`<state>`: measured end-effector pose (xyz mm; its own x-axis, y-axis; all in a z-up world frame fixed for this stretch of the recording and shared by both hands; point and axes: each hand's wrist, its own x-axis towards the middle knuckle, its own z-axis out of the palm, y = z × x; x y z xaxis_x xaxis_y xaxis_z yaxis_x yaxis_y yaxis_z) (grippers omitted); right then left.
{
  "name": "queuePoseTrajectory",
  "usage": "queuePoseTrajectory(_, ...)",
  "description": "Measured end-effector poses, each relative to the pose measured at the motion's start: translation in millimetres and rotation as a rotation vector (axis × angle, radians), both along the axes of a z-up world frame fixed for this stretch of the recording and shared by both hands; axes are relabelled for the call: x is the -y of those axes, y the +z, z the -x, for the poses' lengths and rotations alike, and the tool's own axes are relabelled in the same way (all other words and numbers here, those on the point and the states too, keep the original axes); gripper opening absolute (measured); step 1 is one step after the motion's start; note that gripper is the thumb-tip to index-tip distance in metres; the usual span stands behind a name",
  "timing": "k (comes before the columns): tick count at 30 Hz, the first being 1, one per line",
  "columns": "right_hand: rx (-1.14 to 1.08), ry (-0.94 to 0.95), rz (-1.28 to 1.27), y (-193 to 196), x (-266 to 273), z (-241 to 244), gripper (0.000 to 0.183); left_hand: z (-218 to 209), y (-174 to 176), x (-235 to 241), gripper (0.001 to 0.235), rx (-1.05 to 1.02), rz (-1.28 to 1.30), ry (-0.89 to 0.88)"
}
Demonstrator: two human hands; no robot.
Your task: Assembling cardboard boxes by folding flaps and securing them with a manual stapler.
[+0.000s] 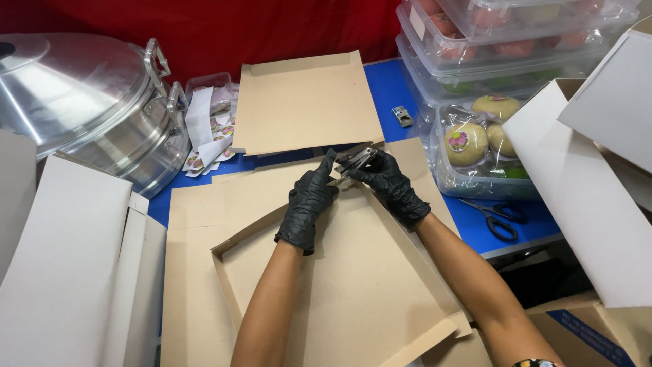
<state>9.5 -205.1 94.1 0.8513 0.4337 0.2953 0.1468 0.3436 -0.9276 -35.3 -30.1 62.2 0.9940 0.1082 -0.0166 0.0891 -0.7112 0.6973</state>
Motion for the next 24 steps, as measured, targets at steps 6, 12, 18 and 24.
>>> queuePoseTrajectory(6,0.083,0.151,0.105,-23,17,-38,0.025,-10,-27,0,0.077,0.007,-0.179,-0.033)
queuePoseTrajectory(12,0.184,0.171,0.363,8,23,-39,0.017,2,-11,15,0.075,0.003,-0.25,-0.065)
queuePoseTrajectory(18,0.122,0.066,0.457,-14,14,-41,0.013,7,-7,16,0.076,-0.006,-0.181,-0.105)
queuePoseTrajectory(24,-0.141,0.003,0.354,-7,13,-35,0.024,-4,-32,8,0.07,-0.021,-0.159,-0.058)
